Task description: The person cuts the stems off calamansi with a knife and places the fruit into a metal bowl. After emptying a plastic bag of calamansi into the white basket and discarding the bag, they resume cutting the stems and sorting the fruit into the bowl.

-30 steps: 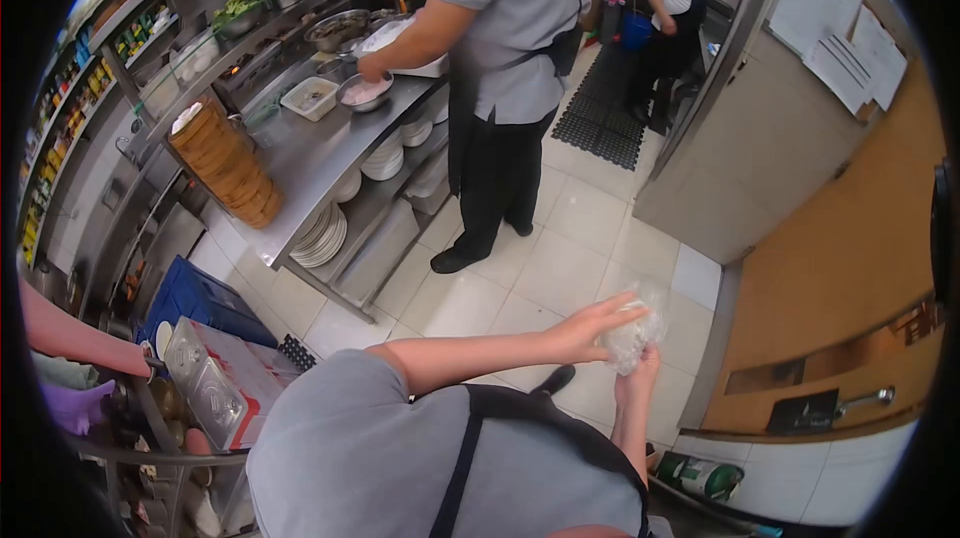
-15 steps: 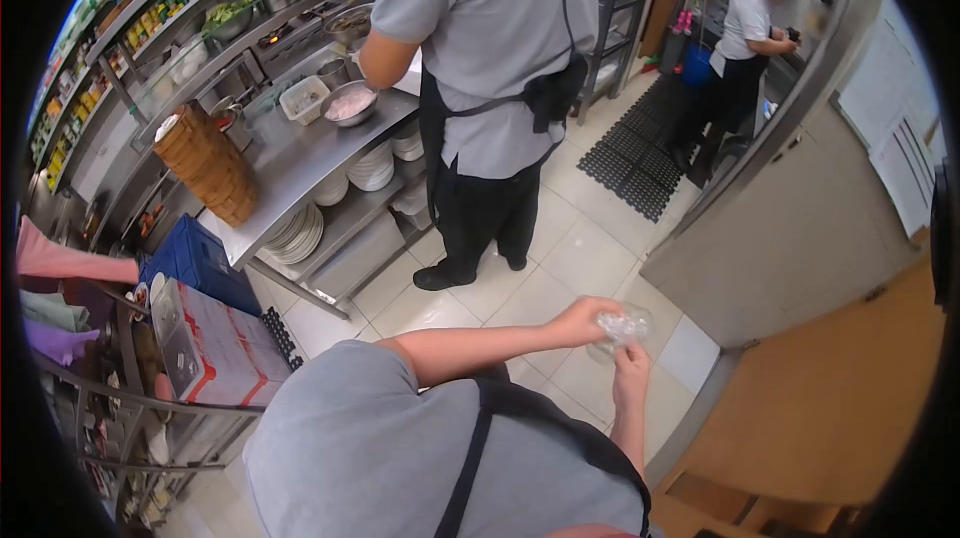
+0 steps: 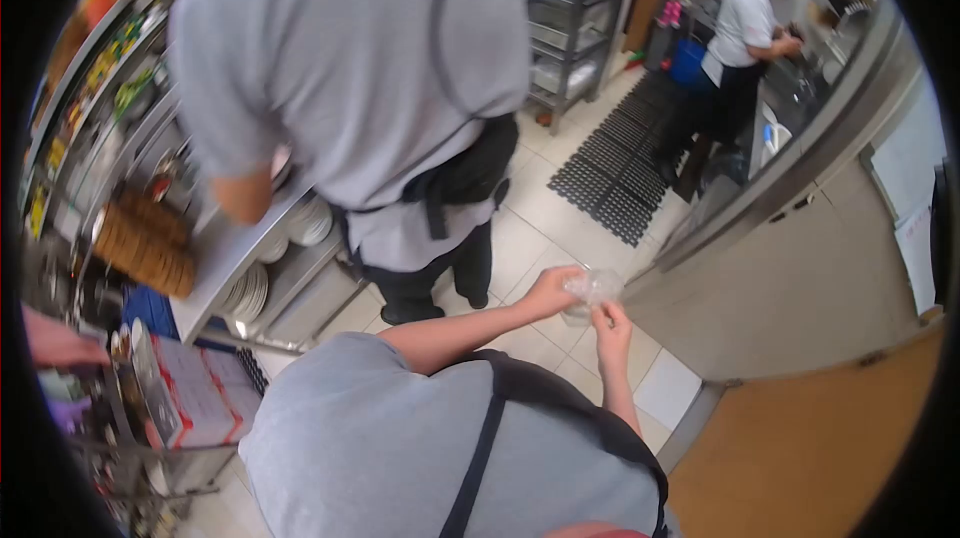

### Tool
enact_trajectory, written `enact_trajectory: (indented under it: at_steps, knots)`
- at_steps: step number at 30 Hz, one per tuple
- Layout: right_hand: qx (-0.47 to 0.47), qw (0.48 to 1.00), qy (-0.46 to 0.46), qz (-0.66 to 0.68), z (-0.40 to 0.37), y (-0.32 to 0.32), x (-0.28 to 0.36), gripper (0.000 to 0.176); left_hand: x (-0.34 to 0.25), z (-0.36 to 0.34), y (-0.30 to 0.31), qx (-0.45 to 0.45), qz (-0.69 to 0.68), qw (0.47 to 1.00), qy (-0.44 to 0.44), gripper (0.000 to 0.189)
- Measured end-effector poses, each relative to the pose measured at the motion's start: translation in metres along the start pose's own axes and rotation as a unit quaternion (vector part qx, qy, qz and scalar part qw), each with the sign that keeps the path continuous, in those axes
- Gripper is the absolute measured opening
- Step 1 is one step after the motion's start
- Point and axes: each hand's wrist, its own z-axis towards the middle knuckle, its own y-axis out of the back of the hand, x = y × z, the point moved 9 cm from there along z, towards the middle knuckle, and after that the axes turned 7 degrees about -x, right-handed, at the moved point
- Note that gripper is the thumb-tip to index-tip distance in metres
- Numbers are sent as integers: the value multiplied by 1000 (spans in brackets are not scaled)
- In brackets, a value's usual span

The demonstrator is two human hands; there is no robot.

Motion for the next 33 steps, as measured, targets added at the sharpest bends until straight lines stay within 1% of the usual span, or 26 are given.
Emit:
enact_trajectory:
  at_steps: [1, 2, 3, 4, 5, 7, 8, 10, 13, 14, 16, 17, 19, 20, 21, 22, 23, 24, 26, 27, 29, 30, 31, 33]
  knots:
    - [-34, 998, 29, 42, 18, 10, 13, 20, 1, 26, -13, 19, 2, 1000, 5, 20]
    - [-51, 997, 18, 47, 35, 16, 13, 20, 4, 52, -21, 18, 10, 1000, 21, 22]
    - [-70, 996, 46, 40, 50, 24, 17, 21, 8, 74, -30, 17, 18, 999, 37, 23]
    - [-88, 992, 79, 30, 66, 32, 24, 23, 8, 93, -44, 40, -23, 997, 59, 25]
    - [-105, 991, 76, 33, 83, 40, 25, 23, 8, 111, -56, 57, -19, 997, 58, 25]
    - [-167, 969, 163, -80, 112, 58, 41, 18, 11, 147, -76, 71, -32, 996, 51, 26]
    - [-174, 968, 162, -80, 132, 65, 37, 18, 14, 163, -84, 78, -31, 995, 50, 26]
    - [-150, 977, 135, -62, 174, 72, 21, 14, 19, 190, -91, 57, 11, 998, 36, 28]
    - [-120, 984, 121, -51, 236, 72, 2, 10, 25, 233, -93, 45, 26, 997, 53, 30]
    - [-109, 984, 129, -49, 259, 69, 2, 10, 24, 250, -90, 32, 27, 998, 49, 30]
    - [-58, 993, 104, -7, 303, 58, -3, 10, 30, 280, -84, 16, 16, 999, 49, 31]
    - [-41, 993, 111, -4, 326, 52, 2, 10, 33, 297, -77, -2, 18, 999, 47, 31]
    - [24, 992, 125, 1, 367, 32, 10, 10, 43, 325, -63, -32, 10, 998, 60, 32]
    - [48, 988, 150, -9, 386, 20, 13, 13, 46, 338, -53, -50, 10, 997, 63, 32]
    - [66, 986, 151, -8, 403, 8, 16, 13, 52, 349, -41, -75, -8, 994, 84, 32]
    - [84, 985, 153, -3, 418, -6, 20, 18, 57, 357, -30, -100, -29, 989, 105, 32]
    - [100, 983, 157, 3, 431, -20, 24, 22, 58, 364, -18, -116, -31, 987, 108, 32]
    - [114, 981, 159, 3, 441, -35, 34, 22, 59, 372, -8, -116, -54, 984, 128, 31]
    - [117, 987, 84, 75, 459, -57, 47, 33, 64, 389, 14, -108, -102, 978, 146, 28]
    - [127, 986, 82, 75, 472, -71, 39, 33, 69, 397, 28, -118, -102, 976, 149, 28]
    - [279, 954, 104, 24, 485, -117, 23, 38, 73, 416, 46, -88, -73, 983, 143, 27]
    - [283, 950, 135, -6, 491, -127, 31, 31, 75, 424, 60, -112, -64, 982, 135, 26]
    - [293, 947, 131, -13, 497, -136, 37, 31, 80, 432, 68, -120, -73, 980, 140, 26]
    - [309, 934, 150, -97, 507, -160, 49, 22, 91, 445, 89, -142, -53, 974, 167, 26]
